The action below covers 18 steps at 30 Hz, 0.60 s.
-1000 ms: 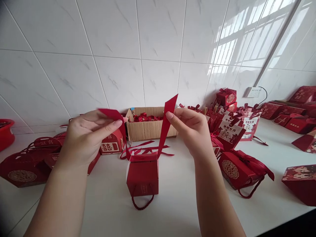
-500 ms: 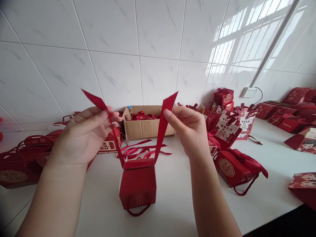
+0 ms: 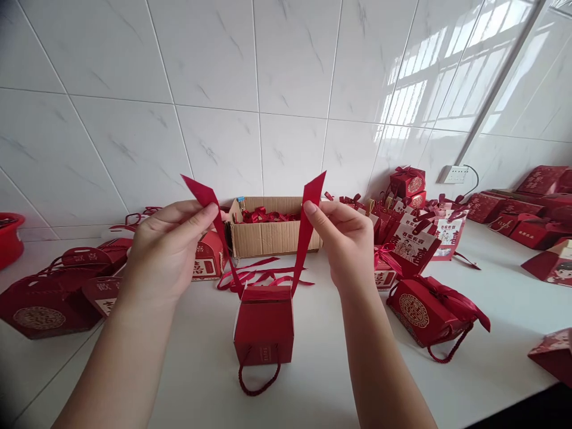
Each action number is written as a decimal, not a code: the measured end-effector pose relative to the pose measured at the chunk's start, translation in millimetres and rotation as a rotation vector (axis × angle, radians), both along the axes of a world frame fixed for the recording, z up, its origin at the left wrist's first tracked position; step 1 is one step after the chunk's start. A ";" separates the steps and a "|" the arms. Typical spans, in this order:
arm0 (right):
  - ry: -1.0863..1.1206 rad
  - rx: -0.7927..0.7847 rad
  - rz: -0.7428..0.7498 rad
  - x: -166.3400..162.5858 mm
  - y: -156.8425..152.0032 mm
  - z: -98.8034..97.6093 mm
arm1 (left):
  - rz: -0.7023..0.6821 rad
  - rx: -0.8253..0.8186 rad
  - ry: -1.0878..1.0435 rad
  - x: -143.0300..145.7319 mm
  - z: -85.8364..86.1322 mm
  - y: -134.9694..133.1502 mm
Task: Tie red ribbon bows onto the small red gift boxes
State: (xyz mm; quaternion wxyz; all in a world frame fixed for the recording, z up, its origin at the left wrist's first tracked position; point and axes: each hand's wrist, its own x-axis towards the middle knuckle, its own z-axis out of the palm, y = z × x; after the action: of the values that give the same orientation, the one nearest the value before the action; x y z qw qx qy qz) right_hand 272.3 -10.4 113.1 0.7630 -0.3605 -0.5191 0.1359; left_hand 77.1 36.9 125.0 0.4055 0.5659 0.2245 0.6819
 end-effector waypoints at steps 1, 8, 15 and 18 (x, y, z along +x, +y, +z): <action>0.008 -0.001 0.005 0.1 1.4 -0.7 | 0.009 0.008 -0.005 0.2 -0.6 0.9; -0.037 -0.018 -0.018 1.5 5.2 -2.9 | 0.040 0.006 0.026 1.5 -2.5 4.8; 0.017 -0.046 0.064 1.7 3.8 -1.4 | 0.018 -0.016 0.016 1.9 -2.1 4.6; 0.006 -0.074 0.086 2.3 3.7 -1.3 | 0.008 -0.033 0.040 1.6 -2.2 4.7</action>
State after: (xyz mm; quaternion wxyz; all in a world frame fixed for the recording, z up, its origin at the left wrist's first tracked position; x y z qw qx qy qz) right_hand 274.6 -6.8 111.8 0.7441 -0.3657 -0.5263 0.1888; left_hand 78.6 41.6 122.8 0.4074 0.5719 0.2460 0.6682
